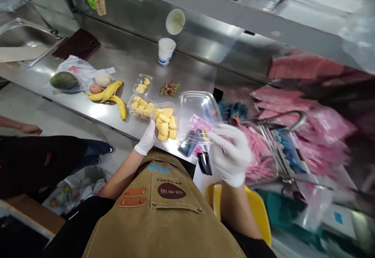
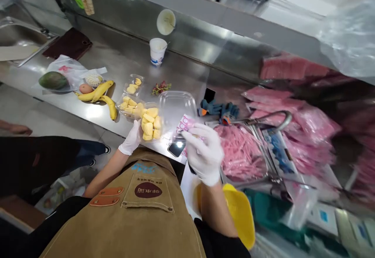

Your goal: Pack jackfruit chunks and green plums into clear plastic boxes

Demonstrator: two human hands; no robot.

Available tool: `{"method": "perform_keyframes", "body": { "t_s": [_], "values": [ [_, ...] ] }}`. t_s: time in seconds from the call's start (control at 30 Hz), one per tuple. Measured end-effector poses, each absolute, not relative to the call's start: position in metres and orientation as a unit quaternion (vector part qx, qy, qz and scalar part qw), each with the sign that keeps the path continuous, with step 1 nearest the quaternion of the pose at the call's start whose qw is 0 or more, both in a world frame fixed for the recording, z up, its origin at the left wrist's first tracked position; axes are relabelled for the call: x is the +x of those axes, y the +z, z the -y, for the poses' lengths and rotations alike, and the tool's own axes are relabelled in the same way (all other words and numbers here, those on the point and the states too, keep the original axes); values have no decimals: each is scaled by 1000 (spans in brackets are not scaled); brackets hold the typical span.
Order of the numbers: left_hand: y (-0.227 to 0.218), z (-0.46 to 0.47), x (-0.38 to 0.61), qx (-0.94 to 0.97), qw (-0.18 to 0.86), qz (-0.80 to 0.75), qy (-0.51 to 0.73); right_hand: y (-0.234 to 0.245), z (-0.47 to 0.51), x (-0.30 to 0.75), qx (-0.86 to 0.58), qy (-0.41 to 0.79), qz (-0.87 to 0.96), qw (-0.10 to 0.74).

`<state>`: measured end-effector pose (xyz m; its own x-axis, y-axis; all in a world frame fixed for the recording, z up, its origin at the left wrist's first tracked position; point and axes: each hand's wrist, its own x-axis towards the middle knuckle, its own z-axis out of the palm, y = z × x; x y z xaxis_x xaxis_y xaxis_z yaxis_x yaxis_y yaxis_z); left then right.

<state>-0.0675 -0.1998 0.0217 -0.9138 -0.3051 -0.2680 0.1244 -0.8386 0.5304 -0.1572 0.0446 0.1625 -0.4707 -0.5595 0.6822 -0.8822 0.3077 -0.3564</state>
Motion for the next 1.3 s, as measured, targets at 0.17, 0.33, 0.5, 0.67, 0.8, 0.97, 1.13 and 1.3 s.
{"method": "perform_keyframes", "body": {
  "t_s": [0.17,0.33,0.5,0.67,0.8,0.97,1.13,1.3],
  "values": [
    [28,200,-64,216,190,201,-936,98,39,-190,632,399,652,126],
    [25,191,-58,288,248,140,-914,75,54,-204,698,419,580,16],
    [17,178,-47,315,312,154,-883,60,61,-219,728,447,516,-64],
    [22,178,-28,352,336,218,-846,47,75,-214,729,475,482,-102],
    [25,176,-8,373,380,280,-799,42,83,-189,615,555,552,-97],
    [13,167,15,394,427,287,-762,34,89,-164,482,551,636,-244],
    [2,156,27,376,483,251,-749,50,80,-160,388,508,616,-461],
    [12,154,34,314,532,232,-752,70,74,-143,331,498,603,-528]
  ]
}}
